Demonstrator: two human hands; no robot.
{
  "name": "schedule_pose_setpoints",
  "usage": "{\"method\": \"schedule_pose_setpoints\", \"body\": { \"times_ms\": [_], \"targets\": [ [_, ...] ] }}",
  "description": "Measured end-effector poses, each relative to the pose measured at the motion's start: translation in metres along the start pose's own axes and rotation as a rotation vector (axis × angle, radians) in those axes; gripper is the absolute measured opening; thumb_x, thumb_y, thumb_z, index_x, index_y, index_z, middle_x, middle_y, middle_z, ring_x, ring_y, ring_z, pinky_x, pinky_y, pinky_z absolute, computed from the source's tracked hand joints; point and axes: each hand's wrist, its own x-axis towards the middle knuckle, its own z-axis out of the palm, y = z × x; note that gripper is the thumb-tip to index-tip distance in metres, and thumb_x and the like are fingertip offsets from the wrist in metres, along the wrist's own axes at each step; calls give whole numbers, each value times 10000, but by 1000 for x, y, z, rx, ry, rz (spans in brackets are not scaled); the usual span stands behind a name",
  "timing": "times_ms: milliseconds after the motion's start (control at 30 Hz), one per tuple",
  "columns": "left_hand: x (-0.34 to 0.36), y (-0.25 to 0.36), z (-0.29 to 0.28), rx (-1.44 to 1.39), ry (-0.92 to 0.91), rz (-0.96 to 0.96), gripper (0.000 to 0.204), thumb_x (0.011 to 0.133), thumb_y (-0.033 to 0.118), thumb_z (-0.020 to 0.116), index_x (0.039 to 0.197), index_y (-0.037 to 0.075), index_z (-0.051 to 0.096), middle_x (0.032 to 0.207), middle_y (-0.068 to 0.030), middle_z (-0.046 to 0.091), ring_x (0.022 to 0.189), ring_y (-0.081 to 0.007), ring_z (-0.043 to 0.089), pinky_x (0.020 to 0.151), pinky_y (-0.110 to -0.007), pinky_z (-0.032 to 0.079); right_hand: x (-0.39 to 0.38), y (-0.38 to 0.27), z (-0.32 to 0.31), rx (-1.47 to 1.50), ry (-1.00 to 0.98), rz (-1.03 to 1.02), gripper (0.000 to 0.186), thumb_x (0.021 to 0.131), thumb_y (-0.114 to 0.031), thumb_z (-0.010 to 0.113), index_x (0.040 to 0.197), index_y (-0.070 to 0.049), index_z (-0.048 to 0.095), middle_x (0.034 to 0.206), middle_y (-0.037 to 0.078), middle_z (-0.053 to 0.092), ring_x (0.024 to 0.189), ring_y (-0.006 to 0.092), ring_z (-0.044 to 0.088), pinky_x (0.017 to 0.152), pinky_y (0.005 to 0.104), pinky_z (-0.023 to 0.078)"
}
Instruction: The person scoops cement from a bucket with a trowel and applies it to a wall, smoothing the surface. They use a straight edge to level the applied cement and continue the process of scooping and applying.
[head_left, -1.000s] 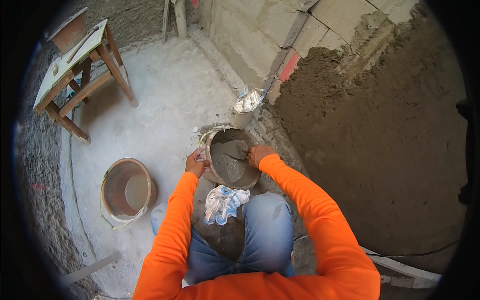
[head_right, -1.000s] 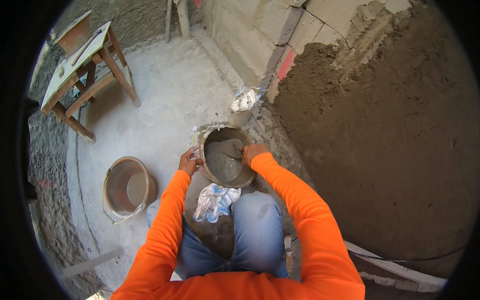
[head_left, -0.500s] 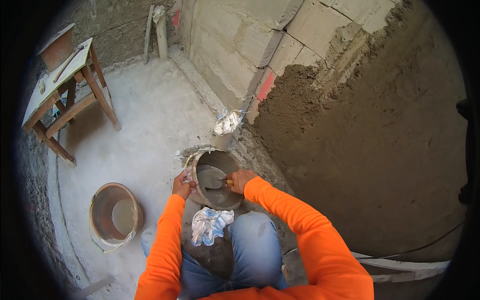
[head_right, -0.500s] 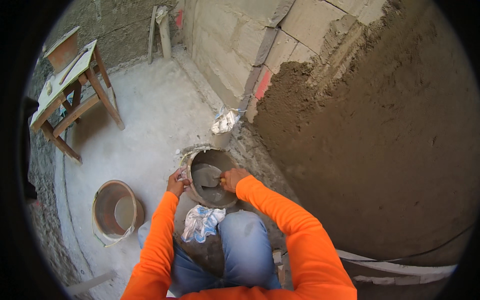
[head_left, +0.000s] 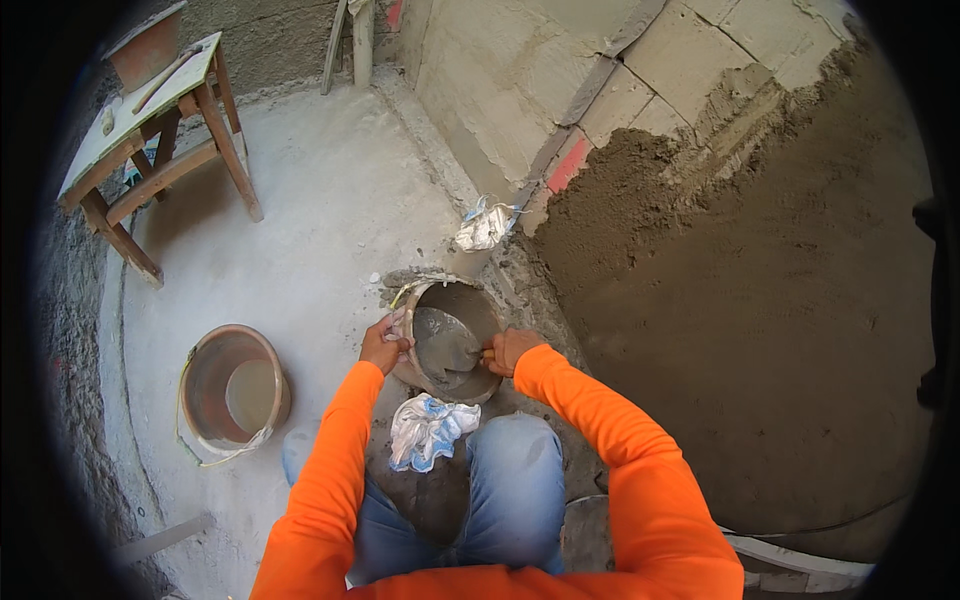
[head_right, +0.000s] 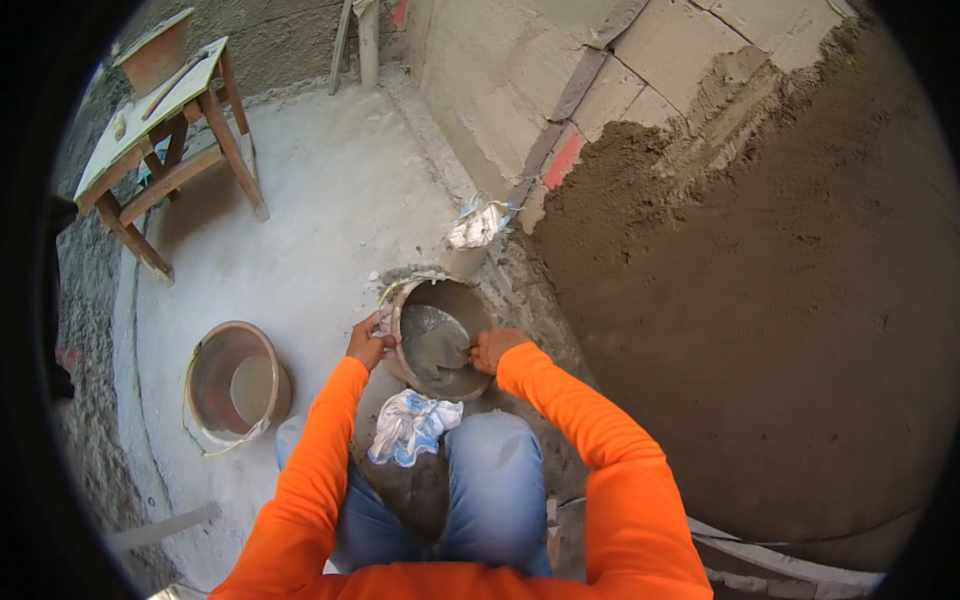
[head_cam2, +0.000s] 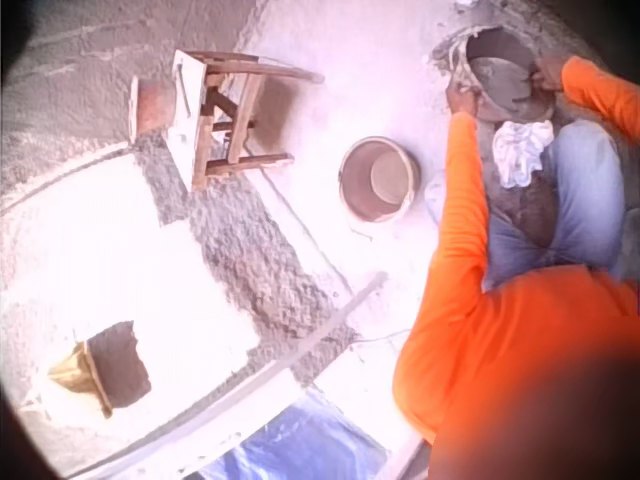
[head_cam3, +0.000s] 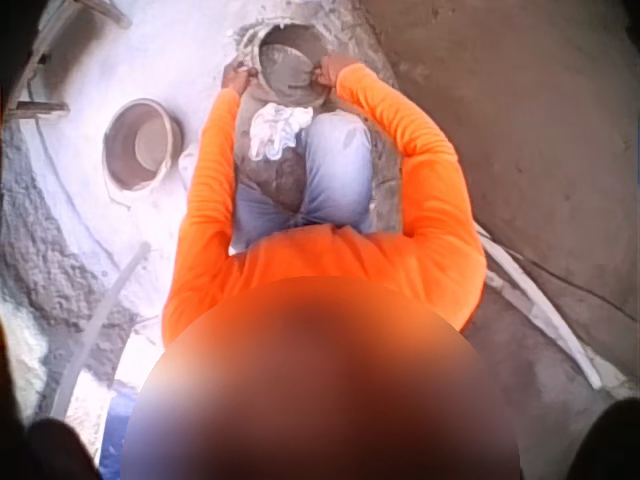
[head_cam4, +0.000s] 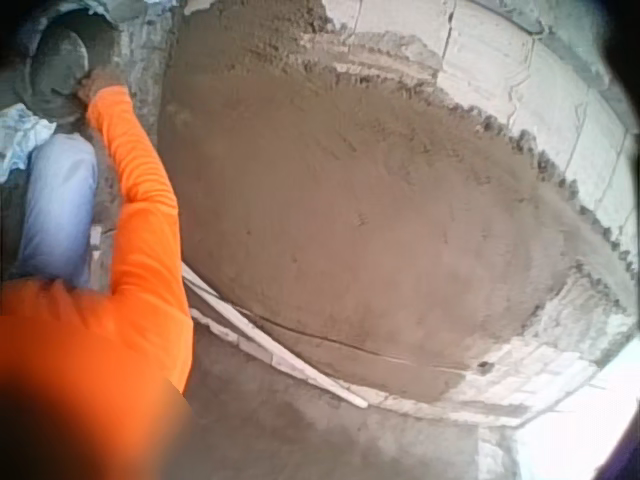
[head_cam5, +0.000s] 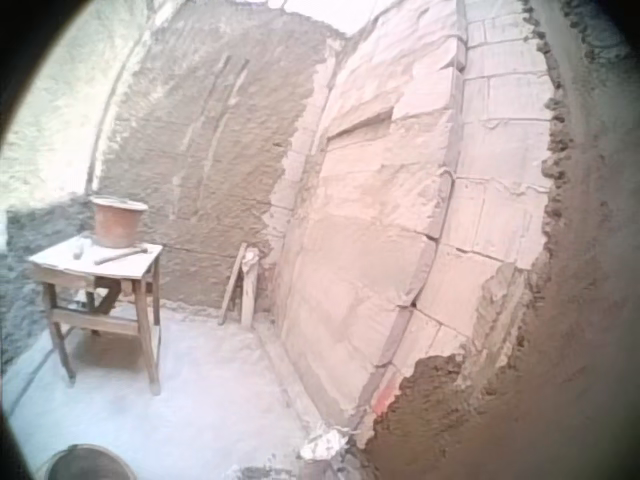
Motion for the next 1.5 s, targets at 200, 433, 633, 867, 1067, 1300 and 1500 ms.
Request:
{"method": "schedule_pose_setpoints", "body": {
  "times_ms": [200,433,633,867,1067,1300,1500],
  "targets": [
    [-4,-1,10,-18,-51,10,676,810,-63,698,1425,172,542,1004,-13,544,858,-173,639,705,-307,570,14,8,26,-35,-116,25,334,862,-406,631,985,-119,749,952,145,734,886,359,699,800,463,552],
    [4,-1,4,-22,-11,-22,701,799,-43,707,1430,216,546,1068,-19,557,888,-176,632,708,-323,566,-29,8,54,763,-343,341,474,862,-561,636,1013,-118,708,908,148,709,876,334,686,791,440,515],
    [3,2,-4,85,57,-36,674,807,-52,705,1421,180,552,1018,-26,556,863,-180,641,686,-332,602,-53,-8,23,426,-42,202,526,848,-606,634,1071,-132,688,972,172,713,979,379,666,875,446,498],
    [8,-7,-10,22,61,-17,678,798,-49,713,1420,168,551,1006,-31,547,833,-169,632,668,-311,599,-52,-16,-8,324,89,288,505,855,-558,647,1060,-98,693,976,187,714,974,392,668,865,480,506],
    [12,-9,-20,18,69,-47,698,783,-54,714,1423,168,549,1004,-23,543,834,-160,628,651,-312,588,-66,-18,-88,254,130,246,462,866,-516,664,1049,-93,697,1001,180,711,972,381,669,843,484,506],
    [8,-7,-19,-25,69,-44,700,791,-45,726,1427,182,543,992,-13,571,859,-155,633,655,-308,578,-71,-8,-69,131,82,78,377,927,-415,624,1111,-87,621,910,173,712,912,375,687,778,485,524],
    [1,-2,1,-41,10,-11,719,799,-29,737,1449,195,524,1035,-23,542,859,-164,629,681,-305,581,-19,9,9,-181,42,230,348,979,-356,539,1110,-46,629,942,220,714,908,392,691,830,495,529]
  ]
}}
